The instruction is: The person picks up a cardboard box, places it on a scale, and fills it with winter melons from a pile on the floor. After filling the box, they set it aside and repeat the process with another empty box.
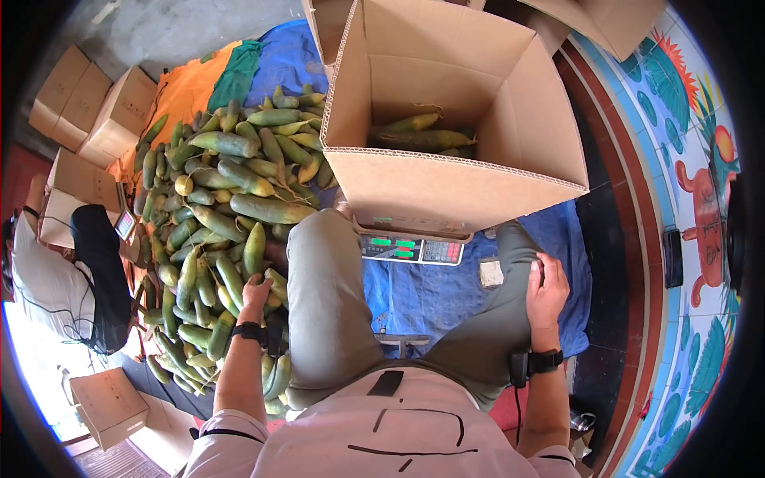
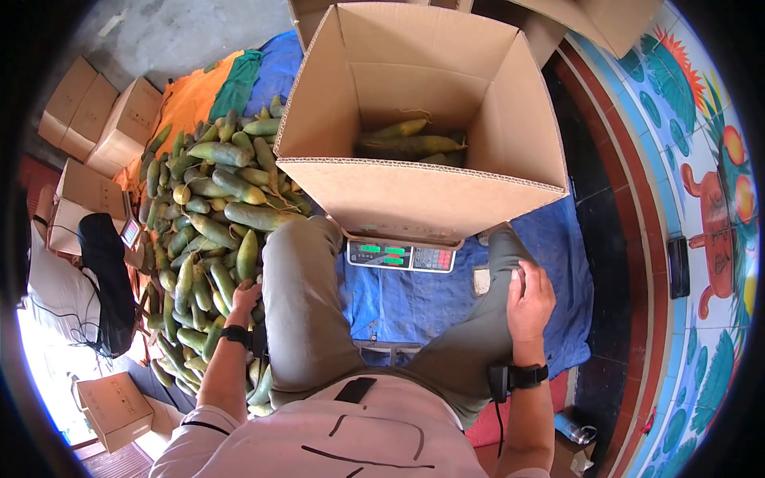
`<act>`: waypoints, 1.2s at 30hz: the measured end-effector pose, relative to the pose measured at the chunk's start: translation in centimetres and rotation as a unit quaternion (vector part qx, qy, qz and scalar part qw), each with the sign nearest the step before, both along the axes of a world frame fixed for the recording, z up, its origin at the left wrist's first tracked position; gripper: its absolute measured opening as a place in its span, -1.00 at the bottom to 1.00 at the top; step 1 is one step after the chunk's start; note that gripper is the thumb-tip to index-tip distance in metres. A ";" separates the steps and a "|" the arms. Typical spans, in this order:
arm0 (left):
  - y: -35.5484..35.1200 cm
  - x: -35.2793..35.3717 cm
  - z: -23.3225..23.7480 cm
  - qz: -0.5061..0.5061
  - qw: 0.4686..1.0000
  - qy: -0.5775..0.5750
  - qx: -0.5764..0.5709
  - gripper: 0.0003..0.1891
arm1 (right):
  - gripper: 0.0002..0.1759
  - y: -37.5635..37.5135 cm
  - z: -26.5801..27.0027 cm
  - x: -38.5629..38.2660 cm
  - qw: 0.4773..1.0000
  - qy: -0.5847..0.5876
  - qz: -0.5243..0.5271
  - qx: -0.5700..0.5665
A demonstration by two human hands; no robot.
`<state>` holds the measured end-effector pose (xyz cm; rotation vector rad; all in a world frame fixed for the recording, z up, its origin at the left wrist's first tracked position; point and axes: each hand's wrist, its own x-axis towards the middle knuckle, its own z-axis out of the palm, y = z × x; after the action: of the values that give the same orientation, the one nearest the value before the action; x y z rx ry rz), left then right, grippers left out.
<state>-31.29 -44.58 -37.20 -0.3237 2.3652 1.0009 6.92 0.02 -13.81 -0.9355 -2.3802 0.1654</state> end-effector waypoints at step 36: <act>7.3 -1.4 4.4 -0.183 0.963 0.189 -0.067 -0.55 | -0.83 0.3 -0.3 0.2 0.998 -0.051 0.034 0.027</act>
<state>-32.71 -37.25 -32.84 0.2768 2.7028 0.7796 7.10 0.31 -14.09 -0.8574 -2.4981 0.0795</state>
